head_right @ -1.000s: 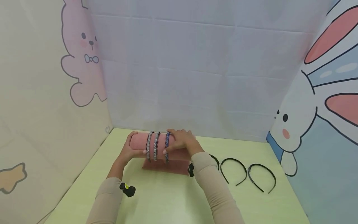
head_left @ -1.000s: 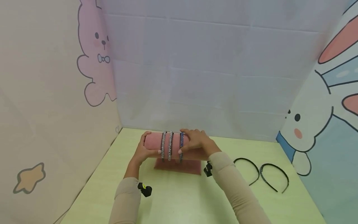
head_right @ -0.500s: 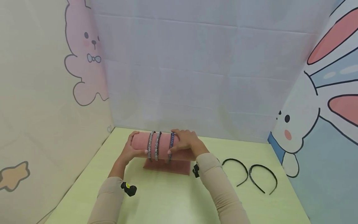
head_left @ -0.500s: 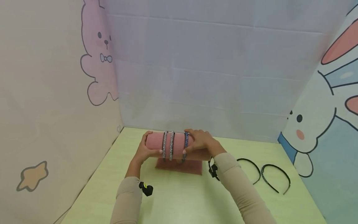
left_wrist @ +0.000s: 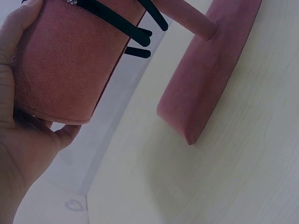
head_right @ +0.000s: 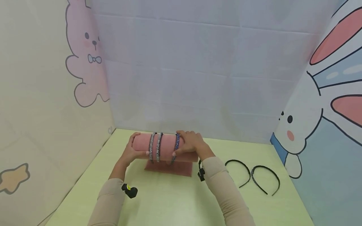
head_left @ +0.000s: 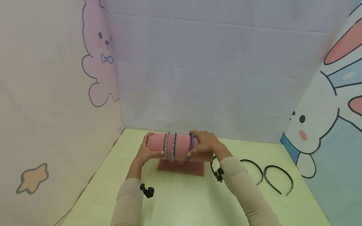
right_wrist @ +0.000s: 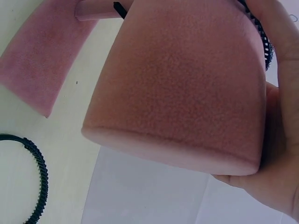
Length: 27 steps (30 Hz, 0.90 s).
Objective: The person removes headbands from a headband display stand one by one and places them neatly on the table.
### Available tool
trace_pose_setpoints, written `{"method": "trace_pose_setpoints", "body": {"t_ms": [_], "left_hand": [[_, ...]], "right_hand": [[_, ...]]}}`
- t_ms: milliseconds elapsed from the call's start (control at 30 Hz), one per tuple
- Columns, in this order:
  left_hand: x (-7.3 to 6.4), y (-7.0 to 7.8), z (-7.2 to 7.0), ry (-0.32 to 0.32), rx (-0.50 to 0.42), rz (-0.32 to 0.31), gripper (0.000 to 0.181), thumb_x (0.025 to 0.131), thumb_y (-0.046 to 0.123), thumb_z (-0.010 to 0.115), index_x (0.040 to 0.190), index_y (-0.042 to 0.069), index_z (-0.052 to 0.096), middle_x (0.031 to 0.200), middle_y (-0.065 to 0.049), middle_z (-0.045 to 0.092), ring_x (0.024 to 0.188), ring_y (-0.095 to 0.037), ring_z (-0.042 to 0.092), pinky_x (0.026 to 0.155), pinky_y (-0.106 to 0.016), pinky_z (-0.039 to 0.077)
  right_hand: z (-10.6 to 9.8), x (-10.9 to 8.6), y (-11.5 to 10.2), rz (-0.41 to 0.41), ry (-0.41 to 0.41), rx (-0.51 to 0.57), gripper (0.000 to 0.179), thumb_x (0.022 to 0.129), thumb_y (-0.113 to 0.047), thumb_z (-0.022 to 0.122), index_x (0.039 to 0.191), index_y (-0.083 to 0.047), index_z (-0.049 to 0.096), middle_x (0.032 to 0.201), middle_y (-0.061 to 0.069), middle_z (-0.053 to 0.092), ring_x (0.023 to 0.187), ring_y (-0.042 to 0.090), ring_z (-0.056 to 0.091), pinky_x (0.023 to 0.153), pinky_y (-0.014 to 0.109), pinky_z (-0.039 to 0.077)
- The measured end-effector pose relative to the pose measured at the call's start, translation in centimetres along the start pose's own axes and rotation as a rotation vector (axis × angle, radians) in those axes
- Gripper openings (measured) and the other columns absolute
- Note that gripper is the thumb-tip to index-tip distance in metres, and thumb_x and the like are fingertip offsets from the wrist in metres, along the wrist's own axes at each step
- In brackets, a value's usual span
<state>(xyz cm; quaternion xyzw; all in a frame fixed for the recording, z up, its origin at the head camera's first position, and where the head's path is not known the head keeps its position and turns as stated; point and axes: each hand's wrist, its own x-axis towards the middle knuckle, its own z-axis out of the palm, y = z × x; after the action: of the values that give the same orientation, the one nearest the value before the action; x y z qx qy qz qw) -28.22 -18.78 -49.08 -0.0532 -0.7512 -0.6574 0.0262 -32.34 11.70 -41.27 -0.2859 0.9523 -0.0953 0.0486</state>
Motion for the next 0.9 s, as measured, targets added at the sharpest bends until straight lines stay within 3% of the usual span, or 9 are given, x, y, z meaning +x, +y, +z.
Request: {"method": "trace_pose_setpoints", "body": {"t_ms": [267, 900], "left_hand": [[0.1, 0.0, 0.0, 0.002, 0.0, 0.007, 0.104, 0.058, 0.013, 0.09, 0.139, 0.029, 0.027, 0.132, -0.006, 0.038, 0.108, -0.036, 0.048, 0.082, -0.046, 0.046], [0.3, -0.2, 0.2, 0.005, -0.017, 0.021, 0.102, 0.057, 0.009, 0.089, 0.137, 0.03, 0.03, 0.132, -0.007, 0.039, 0.107, -0.035, 0.048, 0.082, -0.045, 0.046]], "right_hand": [[0.3, -0.7, 0.5, -0.022, 0.055, -0.011, 0.105, 0.06, -0.072, 0.068, 0.144, -0.019, 0.033, 0.126, 0.009, 0.052, 0.111, 0.031, 0.047, 0.084, 0.052, 0.039], [1.0, -2.1, 2.0, -0.04, 0.144, 0.124, 0.105, 0.058, -0.066, 0.075, 0.141, -0.017, 0.036, 0.129, 0.008, 0.049, 0.112, 0.029, 0.044, 0.084, 0.05, 0.04]]}}
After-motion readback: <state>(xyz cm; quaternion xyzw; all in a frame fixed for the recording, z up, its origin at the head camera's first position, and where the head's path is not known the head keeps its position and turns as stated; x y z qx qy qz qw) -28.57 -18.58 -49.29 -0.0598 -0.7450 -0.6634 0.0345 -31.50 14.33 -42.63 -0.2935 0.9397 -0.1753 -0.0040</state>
